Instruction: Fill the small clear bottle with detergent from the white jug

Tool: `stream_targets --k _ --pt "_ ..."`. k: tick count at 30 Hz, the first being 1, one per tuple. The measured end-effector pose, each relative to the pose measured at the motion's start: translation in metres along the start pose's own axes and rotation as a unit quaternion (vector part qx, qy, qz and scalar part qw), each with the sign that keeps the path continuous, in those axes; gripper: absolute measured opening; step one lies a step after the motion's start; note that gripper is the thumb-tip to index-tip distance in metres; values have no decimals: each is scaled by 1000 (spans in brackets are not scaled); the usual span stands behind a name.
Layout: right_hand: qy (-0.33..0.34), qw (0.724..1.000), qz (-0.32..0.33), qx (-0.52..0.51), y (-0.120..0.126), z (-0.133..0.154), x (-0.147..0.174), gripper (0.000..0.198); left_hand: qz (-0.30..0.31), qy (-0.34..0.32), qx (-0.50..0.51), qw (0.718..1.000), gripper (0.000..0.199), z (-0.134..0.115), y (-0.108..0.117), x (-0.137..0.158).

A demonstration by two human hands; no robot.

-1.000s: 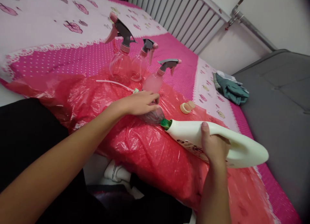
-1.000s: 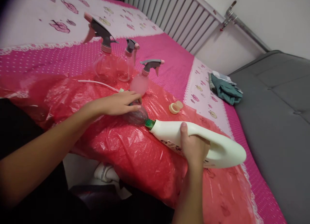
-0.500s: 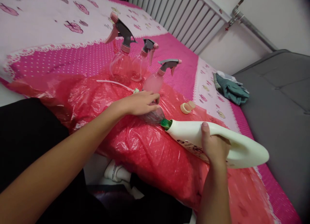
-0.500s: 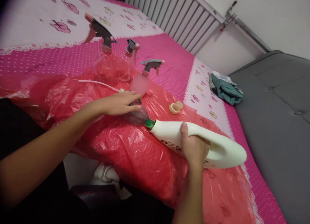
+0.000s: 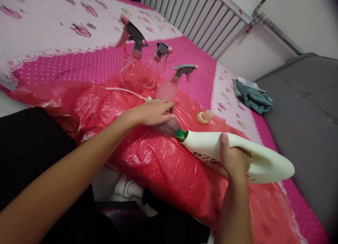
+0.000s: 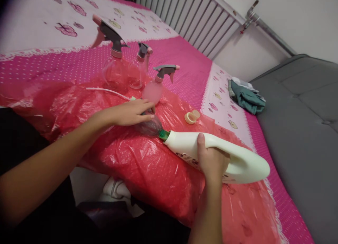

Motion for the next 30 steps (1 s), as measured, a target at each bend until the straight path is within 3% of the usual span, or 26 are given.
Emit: stream_targets --k 21,30 --pt "21 1000 -17 -1 1 1 1 105 -3 -2 3 1000 42 2 -1 -1" --pt "24 999 -33 -14 4 4 2 97 9 -23 21 999 42 1 1 -5"
Point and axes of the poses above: each hand's wrist, its own x-axis away from the middle knuckle, its own y-axis out of the back of the hand, z = x × y, the point moved 8 cm from there along -x, towards the middle knuckle
